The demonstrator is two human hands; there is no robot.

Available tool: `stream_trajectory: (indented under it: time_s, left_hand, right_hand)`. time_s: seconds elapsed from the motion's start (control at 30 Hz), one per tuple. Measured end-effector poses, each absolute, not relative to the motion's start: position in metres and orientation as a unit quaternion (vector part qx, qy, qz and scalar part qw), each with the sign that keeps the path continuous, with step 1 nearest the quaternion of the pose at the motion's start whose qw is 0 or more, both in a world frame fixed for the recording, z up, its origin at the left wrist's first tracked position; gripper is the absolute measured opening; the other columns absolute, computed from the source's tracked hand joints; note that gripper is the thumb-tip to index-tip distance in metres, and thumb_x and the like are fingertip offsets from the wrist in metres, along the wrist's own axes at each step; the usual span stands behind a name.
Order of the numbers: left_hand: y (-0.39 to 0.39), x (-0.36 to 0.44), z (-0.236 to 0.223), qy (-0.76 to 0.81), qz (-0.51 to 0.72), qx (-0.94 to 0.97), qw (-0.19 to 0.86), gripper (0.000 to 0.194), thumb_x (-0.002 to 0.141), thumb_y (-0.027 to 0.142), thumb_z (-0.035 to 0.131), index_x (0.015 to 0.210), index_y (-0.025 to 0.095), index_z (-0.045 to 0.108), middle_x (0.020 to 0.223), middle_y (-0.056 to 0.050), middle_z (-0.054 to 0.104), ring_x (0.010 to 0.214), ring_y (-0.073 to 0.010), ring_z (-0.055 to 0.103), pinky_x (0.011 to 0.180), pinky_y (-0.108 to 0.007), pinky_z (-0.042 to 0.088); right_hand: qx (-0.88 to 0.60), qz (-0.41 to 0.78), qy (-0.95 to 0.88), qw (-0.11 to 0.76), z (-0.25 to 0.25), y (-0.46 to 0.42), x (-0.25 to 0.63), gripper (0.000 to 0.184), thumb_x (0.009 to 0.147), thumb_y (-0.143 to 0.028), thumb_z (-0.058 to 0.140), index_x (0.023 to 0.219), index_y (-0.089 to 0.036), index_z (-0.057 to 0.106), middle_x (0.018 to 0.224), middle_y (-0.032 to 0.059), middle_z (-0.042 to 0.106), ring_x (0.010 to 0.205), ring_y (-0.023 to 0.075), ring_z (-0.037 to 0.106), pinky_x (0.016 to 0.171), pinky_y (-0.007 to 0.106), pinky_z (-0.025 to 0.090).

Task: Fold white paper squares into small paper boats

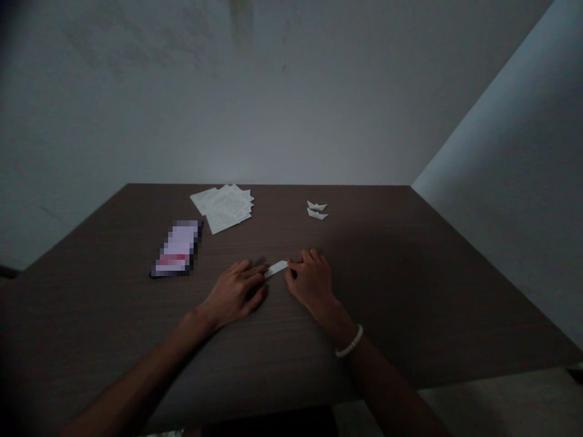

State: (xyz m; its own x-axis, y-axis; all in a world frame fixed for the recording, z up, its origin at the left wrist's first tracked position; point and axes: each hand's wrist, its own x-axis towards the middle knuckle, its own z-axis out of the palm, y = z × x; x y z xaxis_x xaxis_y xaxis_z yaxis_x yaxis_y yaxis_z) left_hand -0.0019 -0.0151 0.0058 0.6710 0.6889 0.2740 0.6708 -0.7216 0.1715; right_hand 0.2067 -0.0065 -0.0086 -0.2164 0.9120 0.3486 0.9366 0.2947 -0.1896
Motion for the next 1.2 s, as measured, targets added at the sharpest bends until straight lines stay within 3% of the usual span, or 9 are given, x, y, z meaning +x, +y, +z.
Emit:
stream_trajectory:
  time_s: [0.2, 0.4, 0.6, 0.77, 0.93, 1.2]
  left_hand:
    - [-0.013, -0.003, -0.001, 0.375, 0.188, 0.907, 0.048, 0.021, 0.090, 0.025, 0.049, 0.102, 0.018, 0.064, 0.120, -0.008, 0.063, 0.100, -0.0255, 0.053, 0.086, -0.042, 0.045]
    - [-0.008, -0.004, -0.003, 0.379, 0.225, 0.893, 0.096, 0.019, 0.089, 0.024, 0.051, 0.103, 0.017, 0.063, 0.106, -0.009, 0.066, 0.097, -0.0238, 0.054, 0.086, -0.040, 0.045]
    - [-0.005, -0.003, -0.005, 0.411, 0.253, 0.864, 0.140, 0.015, 0.088, 0.026, 0.055, 0.100, 0.018, 0.060, 0.098, -0.007, 0.064, 0.092, -0.0218, 0.055, 0.083, -0.037, 0.046]
    - [-0.002, -0.004, -0.005, 0.413, 0.261, 0.858, 0.156, 0.012, 0.089, 0.021, 0.052, 0.094, 0.017, 0.062, 0.093, -0.007, 0.064, 0.091, -0.0212, 0.056, 0.082, -0.036, 0.046]
    - [-0.001, -0.004, -0.004, 0.410, 0.281, 0.849, 0.181, 0.016, 0.089, 0.017, 0.049, 0.092, 0.017, 0.064, 0.092, -0.007, 0.065, 0.089, -0.0194, 0.057, 0.083, -0.035, 0.046]
    - [-0.002, -0.003, 0.000, 0.408, 0.282, 0.835, 0.237, 0.022, 0.093, 0.027, 0.047, 0.087, 0.016, 0.065, 0.084, -0.005, 0.065, 0.082, -0.0182, 0.056, 0.077, -0.032, 0.043]
  right_hand:
    - [-0.580, -0.028, -0.787, 0.211, -0.011, -0.005, 0.211, 0.015, 0.084, -0.023, 0.059, 0.085, -0.022, 0.073, 0.083, 0.0063, 0.061, 0.086, 0.0221, 0.050, 0.075, 0.035, 0.039]
    - [-0.541, 0.035, -0.805, 0.240, -0.012, -0.002, 0.207, 0.021, 0.081, -0.026, 0.063, 0.101, -0.021, 0.068, 0.096, 0.0065, 0.061, 0.095, 0.0223, 0.051, 0.084, 0.034, 0.042]
    - [-0.519, 0.094, -0.805, 0.271, -0.014, -0.003, 0.202, 0.009, 0.083, -0.024, 0.062, 0.091, -0.021, 0.064, 0.092, 0.0044, 0.063, 0.093, 0.0206, 0.053, 0.085, 0.033, 0.042]
    - [-0.505, 0.126, -0.799, 0.300, -0.012, -0.003, 0.198, 0.006, 0.085, -0.023, 0.060, 0.080, -0.020, 0.062, 0.083, 0.0025, 0.065, 0.083, 0.0177, 0.056, 0.083, 0.031, 0.041]
    - [-0.494, 0.175, -0.784, 0.333, -0.010, -0.002, 0.196, 0.008, 0.086, -0.021, 0.059, 0.084, -0.020, 0.067, 0.079, 0.0014, 0.069, 0.076, 0.0157, 0.058, 0.076, 0.029, 0.042]
    - [-0.499, 0.177, -0.762, 0.372, -0.011, -0.002, 0.192, 0.014, 0.086, -0.021, 0.060, 0.078, -0.020, 0.072, 0.070, 0.0016, 0.069, 0.065, 0.0145, 0.058, 0.069, 0.028, 0.041]
